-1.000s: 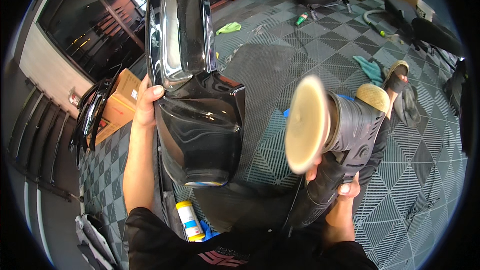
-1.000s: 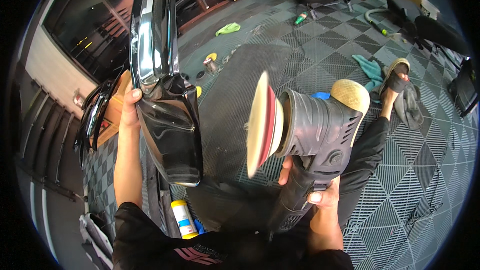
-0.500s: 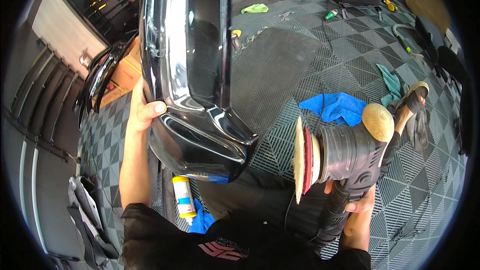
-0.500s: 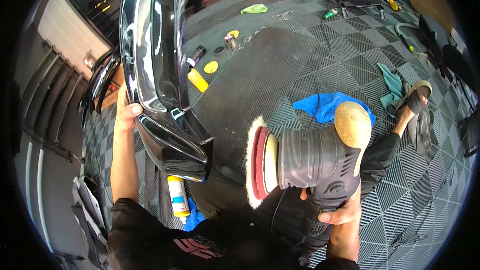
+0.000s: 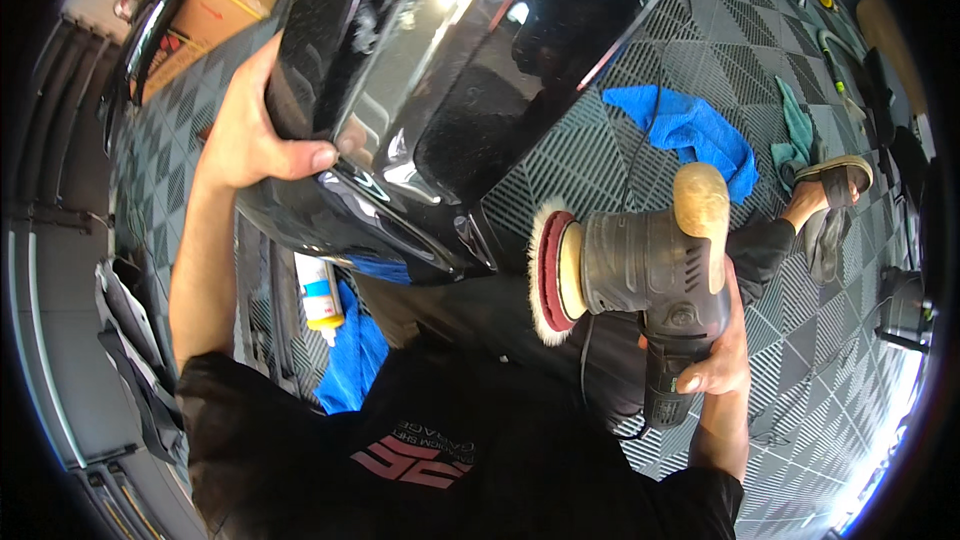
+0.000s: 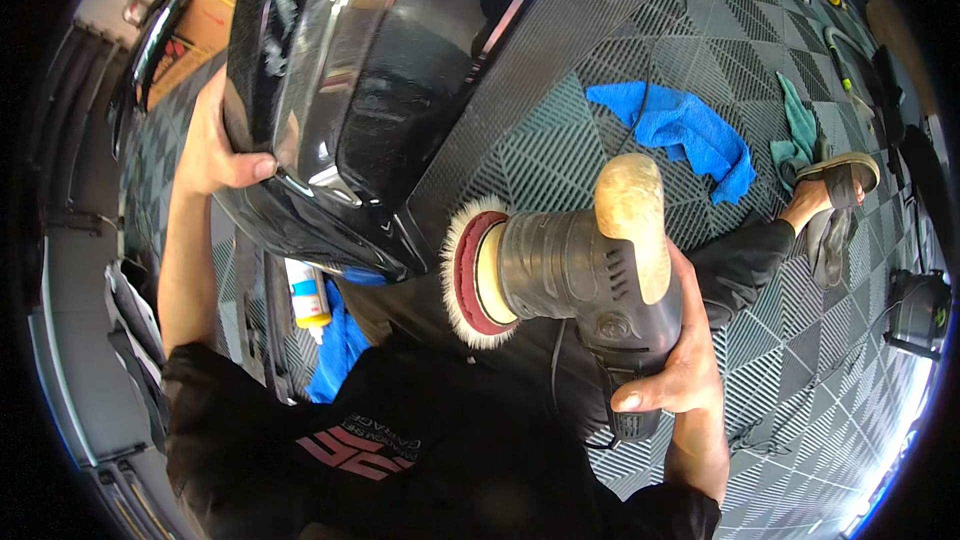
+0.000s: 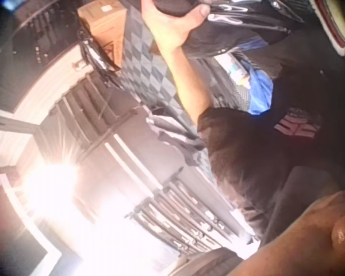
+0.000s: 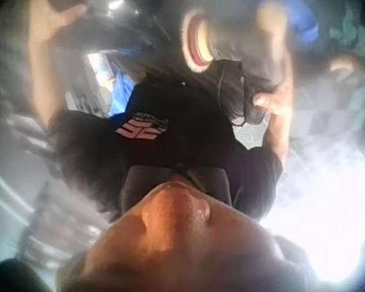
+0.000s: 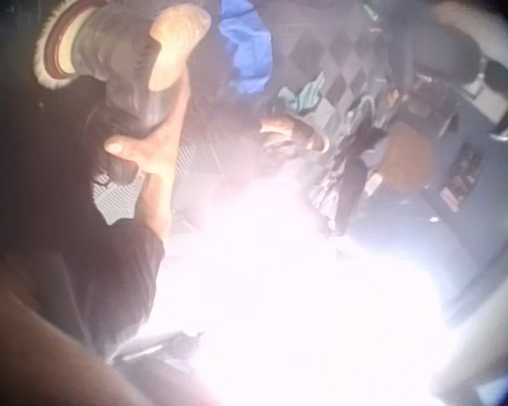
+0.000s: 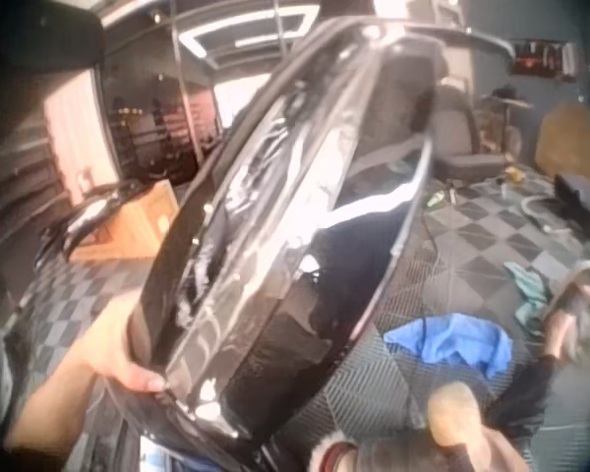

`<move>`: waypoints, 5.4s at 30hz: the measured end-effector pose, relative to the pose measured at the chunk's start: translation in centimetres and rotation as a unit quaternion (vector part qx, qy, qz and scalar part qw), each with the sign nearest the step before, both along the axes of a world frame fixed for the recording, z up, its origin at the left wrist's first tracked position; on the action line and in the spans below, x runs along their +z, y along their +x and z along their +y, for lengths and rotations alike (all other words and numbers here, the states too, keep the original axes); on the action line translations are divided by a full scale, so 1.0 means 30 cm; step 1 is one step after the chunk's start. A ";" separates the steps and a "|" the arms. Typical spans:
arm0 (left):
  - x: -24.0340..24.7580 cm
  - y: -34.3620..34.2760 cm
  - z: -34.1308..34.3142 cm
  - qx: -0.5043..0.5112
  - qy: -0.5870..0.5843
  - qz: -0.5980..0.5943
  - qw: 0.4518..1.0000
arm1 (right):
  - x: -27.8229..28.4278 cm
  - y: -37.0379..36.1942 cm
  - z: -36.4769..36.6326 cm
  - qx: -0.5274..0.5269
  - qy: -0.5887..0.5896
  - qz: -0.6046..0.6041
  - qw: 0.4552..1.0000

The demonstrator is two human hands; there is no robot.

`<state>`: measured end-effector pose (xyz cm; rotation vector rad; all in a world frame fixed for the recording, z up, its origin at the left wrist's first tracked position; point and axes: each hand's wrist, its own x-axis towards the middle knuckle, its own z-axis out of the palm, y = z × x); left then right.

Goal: The person sits on the floor and polishes a black car bumper using a rotary polisher and polishing compound. They apply the compound, operate the polisher on the surface, and inspect the edges by hand.

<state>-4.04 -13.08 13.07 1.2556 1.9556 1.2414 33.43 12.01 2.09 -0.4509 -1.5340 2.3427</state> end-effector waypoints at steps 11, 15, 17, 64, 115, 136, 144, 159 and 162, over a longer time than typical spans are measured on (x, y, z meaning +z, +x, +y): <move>-0.270 -0.012 -0.014 -0.020 -0.067 0.079 0.994 | -0.130 -0.029 -0.055 0.136 0.025 -0.098 0.986; -0.311 -0.018 -0.006 -0.018 -0.116 -0.014 0.993 | -0.179 -0.059 -0.061 0.170 0.067 -0.103 0.978; -0.334 -0.029 -0.003 -0.034 -0.120 -0.010 0.992 | -0.199 -0.075 -0.074 0.169 0.027 -0.108 0.979; -0.389 -0.098 0.047 -0.035 -0.102 -0.092 0.990 | -0.242 -0.094 -0.023 0.192 -0.085 -0.111 0.971; -0.359 -0.064 0.109 -0.055 -0.082 -0.096 0.990 | -0.186 -0.035 0.037 0.203 0.082 -0.051 0.974; -0.339 -0.040 0.142 -0.090 -0.089 -0.104 0.986 | -0.134 -0.048 0.044 0.242 0.131 -0.067 0.959; -0.365 -0.053 0.135 -0.113 -0.072 -0.029 0.990 | -0.150 -0.091 0.049 0.238 0.108 -0.052 0.964; -0.395 -0.061 0.135 -0.111 -0.062 -0.055 0.990 | -0.149 -0.112 0.062 0.236 0.083 -0.060 0.966; -0.394 -0.078 0.136 -0.113 -0.066 -0.045 0.990 | -0.144 -0.089 0.064 0.251 0.098 -0.056 0.961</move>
